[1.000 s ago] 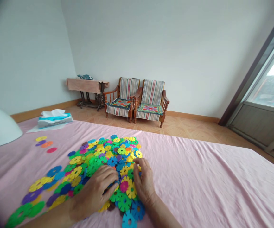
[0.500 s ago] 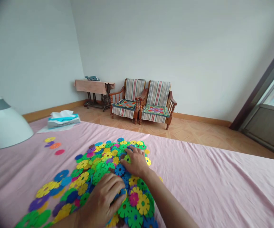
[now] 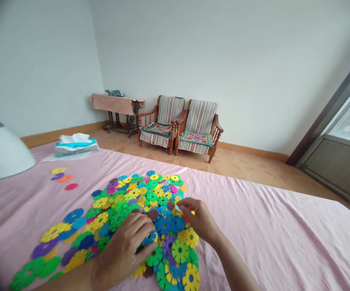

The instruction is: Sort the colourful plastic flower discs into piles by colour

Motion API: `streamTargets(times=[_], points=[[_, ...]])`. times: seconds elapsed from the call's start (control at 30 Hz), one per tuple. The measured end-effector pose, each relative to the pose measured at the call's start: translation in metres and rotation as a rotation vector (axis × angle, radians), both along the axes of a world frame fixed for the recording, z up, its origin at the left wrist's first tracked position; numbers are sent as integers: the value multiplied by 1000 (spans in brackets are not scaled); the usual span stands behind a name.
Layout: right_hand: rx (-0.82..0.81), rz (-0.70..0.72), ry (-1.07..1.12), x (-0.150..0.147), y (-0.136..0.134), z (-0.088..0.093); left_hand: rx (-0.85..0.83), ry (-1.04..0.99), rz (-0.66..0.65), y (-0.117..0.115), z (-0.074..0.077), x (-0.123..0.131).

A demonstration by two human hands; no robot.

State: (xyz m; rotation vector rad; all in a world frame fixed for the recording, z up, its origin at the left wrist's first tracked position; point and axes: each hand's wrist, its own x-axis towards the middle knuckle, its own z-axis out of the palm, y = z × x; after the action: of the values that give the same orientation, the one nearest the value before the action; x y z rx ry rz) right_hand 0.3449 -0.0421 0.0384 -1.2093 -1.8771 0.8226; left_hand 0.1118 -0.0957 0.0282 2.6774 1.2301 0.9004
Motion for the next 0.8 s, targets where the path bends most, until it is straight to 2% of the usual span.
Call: streamTargets(times=[0.07,0.13,0.23,0.37,0.5,0.57,0.67,0.8], points=[[-1,-128,-83,9,6,-8,-6,5,9,1,0,0],[-28,-164,-185,17,8,-11,-13,7,13,1,0,0],[-87,-106,-279,23,4,-5,-10,6,6,2,-1,0],[-117,-18,-324,10,-11,6,52,-1,2,2,-3,-2],[-160,155,-150,-6,-21,13,81,42,-4,4,-6,-4],[-190,168,-42,-7,-18,12,74,57,-4,4,-5,-4],[-138,-29,-23,4,-6,0,79,54,-18,4,-2,-4],[-24,-322,-108,31,16,-28,94,-15,-66,4,2,-1]])
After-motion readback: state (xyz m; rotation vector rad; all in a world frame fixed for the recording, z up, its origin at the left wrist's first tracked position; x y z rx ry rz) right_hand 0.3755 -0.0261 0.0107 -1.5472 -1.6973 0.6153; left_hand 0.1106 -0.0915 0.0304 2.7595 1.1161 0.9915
